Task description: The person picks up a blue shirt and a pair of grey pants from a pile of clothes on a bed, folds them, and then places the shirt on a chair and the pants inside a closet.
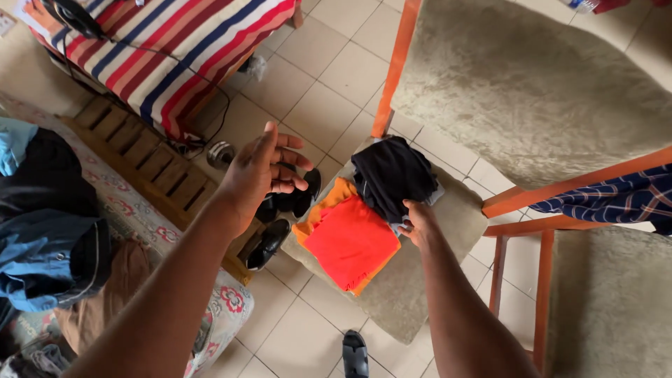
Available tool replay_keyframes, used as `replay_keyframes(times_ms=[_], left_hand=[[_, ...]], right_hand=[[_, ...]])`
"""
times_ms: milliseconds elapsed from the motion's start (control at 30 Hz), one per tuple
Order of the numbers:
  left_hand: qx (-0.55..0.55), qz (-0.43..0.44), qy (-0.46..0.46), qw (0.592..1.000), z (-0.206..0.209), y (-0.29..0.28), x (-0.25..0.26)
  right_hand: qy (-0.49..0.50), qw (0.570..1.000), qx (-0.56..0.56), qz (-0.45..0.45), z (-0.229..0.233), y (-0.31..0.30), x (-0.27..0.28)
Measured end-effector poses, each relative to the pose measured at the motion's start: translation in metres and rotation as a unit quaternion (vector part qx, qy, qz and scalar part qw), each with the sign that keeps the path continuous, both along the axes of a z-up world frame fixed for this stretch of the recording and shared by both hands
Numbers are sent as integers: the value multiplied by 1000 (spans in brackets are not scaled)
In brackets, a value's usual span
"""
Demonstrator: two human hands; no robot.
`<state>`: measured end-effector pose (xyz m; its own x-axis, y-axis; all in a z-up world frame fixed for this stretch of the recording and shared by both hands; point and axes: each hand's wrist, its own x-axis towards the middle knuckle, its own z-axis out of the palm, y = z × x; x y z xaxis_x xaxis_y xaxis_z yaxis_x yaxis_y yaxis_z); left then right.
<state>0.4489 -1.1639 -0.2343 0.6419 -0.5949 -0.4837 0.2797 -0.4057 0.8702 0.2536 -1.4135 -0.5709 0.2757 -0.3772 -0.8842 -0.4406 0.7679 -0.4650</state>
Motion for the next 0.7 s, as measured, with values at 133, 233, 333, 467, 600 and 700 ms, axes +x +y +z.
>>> replay_keyframes(times_ms=[133,233,333,467,600,700], left_hand=[[7,4,11,1000,-15,8,-4],[-7,7,16,1000,-13,16,-7],[-21,19,21,999,-3,28,-10],[-38,50,23,998,12,54,-14],[-96,85,14,992,24,96,-21],[-106,118,-9,987,39,144,-22]], right_hand=[[66,997,-43,27,4,4,-1],[207,948,-244,0,60,20,2],[173,907,-384,27,99,34,9],[54,864,-500,42,104,44,31],[-112,829,-533,129,123,84,58],[-175,803,-526,219,169,136,86]])
